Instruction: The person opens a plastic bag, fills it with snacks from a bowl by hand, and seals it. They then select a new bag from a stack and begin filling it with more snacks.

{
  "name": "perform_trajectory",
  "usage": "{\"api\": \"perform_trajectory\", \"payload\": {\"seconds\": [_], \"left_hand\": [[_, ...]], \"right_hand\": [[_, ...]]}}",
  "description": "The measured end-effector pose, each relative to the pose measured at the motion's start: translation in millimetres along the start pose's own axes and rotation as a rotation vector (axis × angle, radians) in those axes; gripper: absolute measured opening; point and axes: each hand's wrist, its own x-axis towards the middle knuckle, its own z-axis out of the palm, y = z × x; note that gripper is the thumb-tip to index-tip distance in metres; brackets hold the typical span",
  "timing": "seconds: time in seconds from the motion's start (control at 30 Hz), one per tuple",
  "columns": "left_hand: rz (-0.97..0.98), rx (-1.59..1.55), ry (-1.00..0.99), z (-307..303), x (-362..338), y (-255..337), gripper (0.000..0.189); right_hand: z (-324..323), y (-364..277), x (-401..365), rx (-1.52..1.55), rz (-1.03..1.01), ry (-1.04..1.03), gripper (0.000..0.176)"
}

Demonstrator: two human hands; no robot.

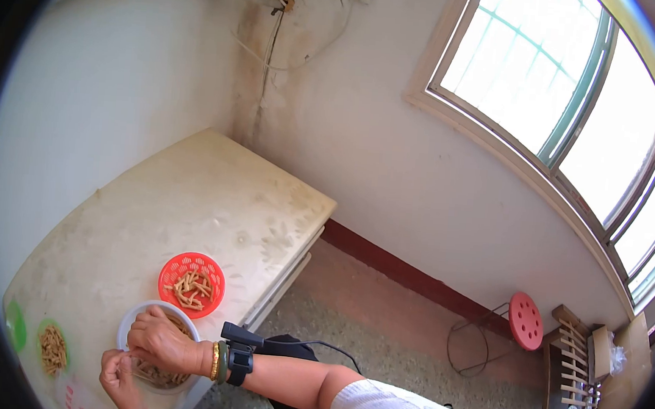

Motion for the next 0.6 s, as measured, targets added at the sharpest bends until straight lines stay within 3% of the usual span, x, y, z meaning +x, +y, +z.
{"api": "perform_trajectory", "payload": {"seconds": [0.27, 0.43, 0.6], "left_hand": [[0.124, -0.031, -0.017, -2.5, 1.9, 4.5, 0.019], [-0.044, -0.156, -0.026, -3.2, -1.6, 5.3, 0.026], [-0.089, -0.195, 0.019, -15.9, 3.2, -5.7, 0.027]], "right_hand": [[-0.4, -2.2, 2.1, -0.007, -0.014, 0.0, 0.013], [-7.2, 0.7, 4.6, 0.021, 0.013, -0.052, 0.01], [-19.2, 19.2, 6.4, -0.036, 0.054, -0.034, 0.006]]}}
